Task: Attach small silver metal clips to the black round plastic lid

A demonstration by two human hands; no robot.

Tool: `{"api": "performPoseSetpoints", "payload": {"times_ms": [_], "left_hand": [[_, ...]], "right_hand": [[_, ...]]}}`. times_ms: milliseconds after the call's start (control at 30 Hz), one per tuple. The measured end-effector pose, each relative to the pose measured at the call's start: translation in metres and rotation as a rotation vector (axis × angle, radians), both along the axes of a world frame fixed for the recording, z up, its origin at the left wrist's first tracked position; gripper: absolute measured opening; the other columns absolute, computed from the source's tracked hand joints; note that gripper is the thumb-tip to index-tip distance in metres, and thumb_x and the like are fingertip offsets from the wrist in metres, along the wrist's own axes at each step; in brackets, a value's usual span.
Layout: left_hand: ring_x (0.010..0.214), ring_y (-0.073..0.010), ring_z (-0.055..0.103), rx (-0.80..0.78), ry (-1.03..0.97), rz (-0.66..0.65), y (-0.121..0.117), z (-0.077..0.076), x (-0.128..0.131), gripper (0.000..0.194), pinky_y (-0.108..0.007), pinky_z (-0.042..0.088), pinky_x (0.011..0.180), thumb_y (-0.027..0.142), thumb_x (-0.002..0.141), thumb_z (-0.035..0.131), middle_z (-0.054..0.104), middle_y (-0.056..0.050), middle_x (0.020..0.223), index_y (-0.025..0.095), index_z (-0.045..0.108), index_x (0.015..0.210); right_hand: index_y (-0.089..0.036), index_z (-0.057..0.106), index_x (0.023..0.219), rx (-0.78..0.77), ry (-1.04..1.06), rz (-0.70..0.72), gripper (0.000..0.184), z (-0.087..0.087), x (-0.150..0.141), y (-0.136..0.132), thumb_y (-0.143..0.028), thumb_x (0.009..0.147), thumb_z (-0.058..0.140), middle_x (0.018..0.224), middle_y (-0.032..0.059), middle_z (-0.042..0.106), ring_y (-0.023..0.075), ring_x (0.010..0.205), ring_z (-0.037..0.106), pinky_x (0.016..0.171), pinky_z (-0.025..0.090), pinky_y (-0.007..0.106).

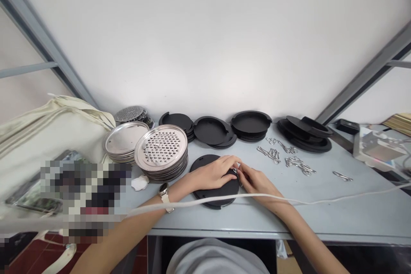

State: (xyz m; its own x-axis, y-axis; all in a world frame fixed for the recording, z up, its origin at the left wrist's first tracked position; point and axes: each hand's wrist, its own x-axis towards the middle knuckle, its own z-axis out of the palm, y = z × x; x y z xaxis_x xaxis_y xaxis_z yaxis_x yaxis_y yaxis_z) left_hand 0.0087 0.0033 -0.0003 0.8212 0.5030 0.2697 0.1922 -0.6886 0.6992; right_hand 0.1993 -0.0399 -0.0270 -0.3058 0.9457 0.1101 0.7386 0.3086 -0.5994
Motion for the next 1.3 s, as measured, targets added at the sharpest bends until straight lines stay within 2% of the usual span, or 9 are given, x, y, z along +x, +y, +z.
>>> {"api": "performPoseSetpoints", "payload": {"times_ms": [400,667,1300], "left_hand": [[0.114,-0.0192,0.049,0.010,0.009,0.001,-0.0001,0.0000,0.0001,0.037,-0.036,0.041,0.097,0.012,0.086,0.048,0.051,-0.009,0.118,0.021,0.039,0.121],[0.113,-0.0188,0.049,0.027,0.022,0.008,-0.0014,0.0015,-0.0005,0.036,-0.030,0.041,0.097,0.012,0.087,0.048,0.051,-0.010,0.118,0.019,0.038,0.121],[0.112,-0.0185,0.049,0.075,0.048,-0.005,-0.0016,0.0031,-0.0011,0.034,-0.030,0.040,0.097,0.012,0.088,0.046,0.051,-0.009,0.117,0.018,0.038,0.121]], "right_hand": [[-0.020,0.051,0.090,-0.018,-0.018,-0.001,0.023,0.0023,-0.0001,-0.0007,-0.031,0.093,0.032,0.068,0.0016,0.059,0.0152,0.057,0.054,0.055,0.039,0.025],[-0.020,0.050,0.084,-0.029,0.004,0.010,0.021,0.0004,0.0008,0.0004,-0.031,0.092,0.033,0.067,0.0006,0.058,0.0145,0.057,0.052,0.054,0.037,0.024],[-0.020,0.049,0.083,-0.043,0.019,0.000,0.021,-0.0007,0.0008,0.0011,-0.032,0.092,0.034,0.066,0.0002,0.057,0.0137,0.057,0.051,0.054,0.036,0.024]]}}
